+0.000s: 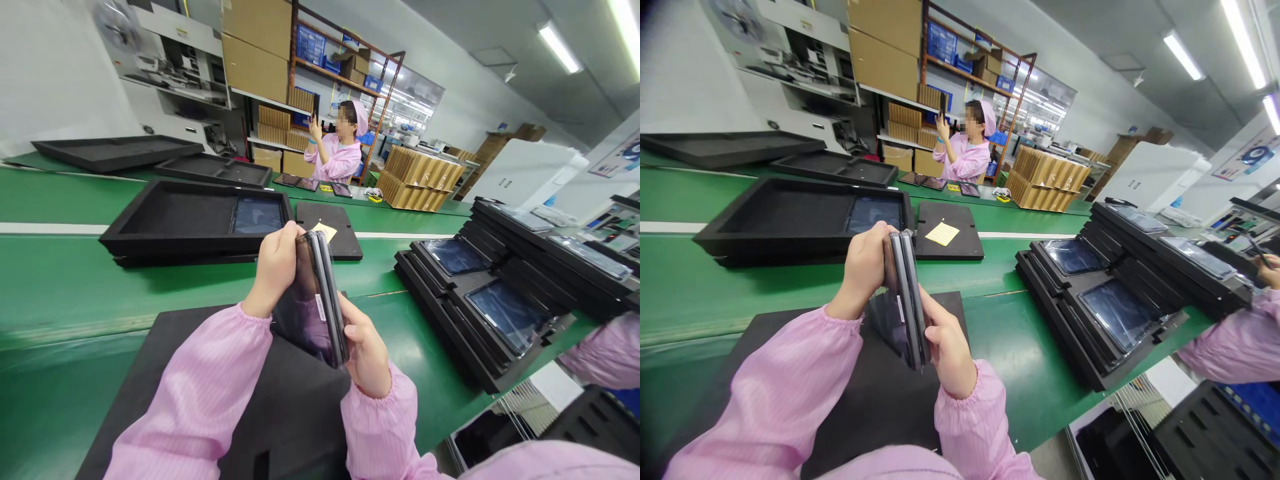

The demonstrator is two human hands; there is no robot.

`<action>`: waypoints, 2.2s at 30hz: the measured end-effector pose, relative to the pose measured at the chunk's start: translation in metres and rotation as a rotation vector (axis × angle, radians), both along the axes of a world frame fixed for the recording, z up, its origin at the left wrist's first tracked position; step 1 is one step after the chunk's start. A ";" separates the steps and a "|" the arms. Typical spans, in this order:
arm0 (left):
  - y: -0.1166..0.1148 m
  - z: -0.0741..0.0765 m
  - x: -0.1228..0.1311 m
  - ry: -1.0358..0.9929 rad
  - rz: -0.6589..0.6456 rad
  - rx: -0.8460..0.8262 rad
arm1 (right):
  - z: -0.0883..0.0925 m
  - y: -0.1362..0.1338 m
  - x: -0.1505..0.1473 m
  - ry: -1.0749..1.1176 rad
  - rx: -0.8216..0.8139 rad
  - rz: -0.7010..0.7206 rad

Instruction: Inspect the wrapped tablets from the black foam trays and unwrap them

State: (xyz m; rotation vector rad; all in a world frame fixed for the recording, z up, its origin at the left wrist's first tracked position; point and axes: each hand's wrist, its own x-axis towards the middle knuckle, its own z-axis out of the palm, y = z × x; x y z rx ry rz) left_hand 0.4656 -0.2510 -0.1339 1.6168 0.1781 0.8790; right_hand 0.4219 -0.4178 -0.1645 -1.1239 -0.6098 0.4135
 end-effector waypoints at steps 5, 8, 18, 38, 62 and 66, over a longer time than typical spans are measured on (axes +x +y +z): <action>-0.001 0.002 0.000 0.003 0.006 -0.020 | 0.000 0.000 0.000 -0.035 -0.031 -0.018; -0.002 0.005 0.000 0.003 0.010 -0.048 | -0.002 -0.001 0.002 -0.068 -0.027 -0.007; -0.003 0.016 -0.006 0.061 -0.068 -0.224 | -0.007 0.001 -0.016 -0.411 -0.058 -0.046; -0.003 0.018 -0.003 0.011 -0.004 -0.209 | -0.015 0.011 -0.009 -0.020 0.202 0.020; 0.000 0.012 -0.008 -0.015 0.025 -0.153 | -0.012 0.010 -0.014 -0.233 0.046 -0.057; 0.000 0.010 -0.010 -0.043 0.010 -0.107 | -0.008 0.008 -0.016 -0.264 -0.032 -0.085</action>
